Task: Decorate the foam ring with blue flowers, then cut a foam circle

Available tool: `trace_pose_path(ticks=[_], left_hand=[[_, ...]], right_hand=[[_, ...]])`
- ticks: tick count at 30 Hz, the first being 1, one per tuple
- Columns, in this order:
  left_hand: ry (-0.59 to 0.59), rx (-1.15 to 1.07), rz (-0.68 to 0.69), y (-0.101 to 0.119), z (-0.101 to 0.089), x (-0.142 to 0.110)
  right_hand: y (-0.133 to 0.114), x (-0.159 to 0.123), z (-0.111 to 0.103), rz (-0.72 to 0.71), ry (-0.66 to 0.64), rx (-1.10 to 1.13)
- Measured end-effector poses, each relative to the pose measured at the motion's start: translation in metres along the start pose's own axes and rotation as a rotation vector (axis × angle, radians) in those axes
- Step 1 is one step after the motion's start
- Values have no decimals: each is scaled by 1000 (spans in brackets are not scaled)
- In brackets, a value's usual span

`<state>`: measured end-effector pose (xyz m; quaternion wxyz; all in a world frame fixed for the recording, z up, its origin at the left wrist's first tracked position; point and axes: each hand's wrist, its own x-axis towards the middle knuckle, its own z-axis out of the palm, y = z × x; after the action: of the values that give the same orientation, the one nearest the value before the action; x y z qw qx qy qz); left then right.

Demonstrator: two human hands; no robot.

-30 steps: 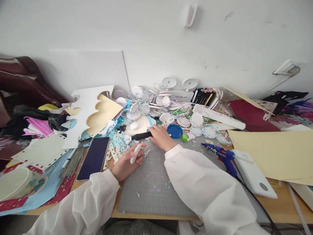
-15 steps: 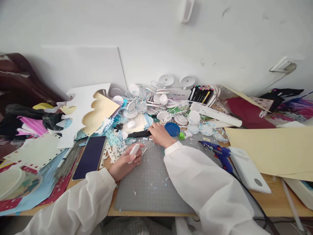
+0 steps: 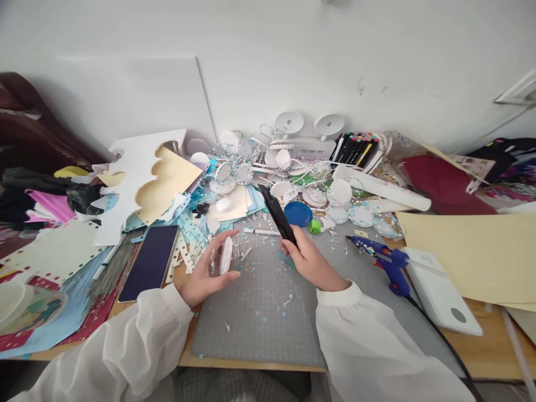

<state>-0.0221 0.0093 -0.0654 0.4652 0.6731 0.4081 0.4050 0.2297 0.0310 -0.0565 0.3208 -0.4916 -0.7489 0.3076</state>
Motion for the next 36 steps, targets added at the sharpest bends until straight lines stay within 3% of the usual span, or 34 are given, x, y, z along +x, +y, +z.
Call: trace_pose_path(ticks=[3, 8, 18, 25, 29, 32, 36], left_hand=[[44, 155, 82, -1, 1, 0], [120, 342, 211, -1, 3, -1], [169, 413, 227, -7, 7, -4], [144, 418, 52, -1, 10, -5], [102, 428, 39, 4, 9, -4], [13, 390, 49, 4, 9, -4], [15, 327, 58, 0, 11, -5]], right_hand=[[5, -6, 5, -15, 22, 151], [11, -13, 7, 23, 91, 199], [-7, -14, 10, 98, 68, 441], [-5, -15, 17, 20, 114, 277], [-5, -18, 19, 43, 108, 318], [-2, -20, 18, 31, 177, 196], [-3, -23, 17, -129, 162, 23]])
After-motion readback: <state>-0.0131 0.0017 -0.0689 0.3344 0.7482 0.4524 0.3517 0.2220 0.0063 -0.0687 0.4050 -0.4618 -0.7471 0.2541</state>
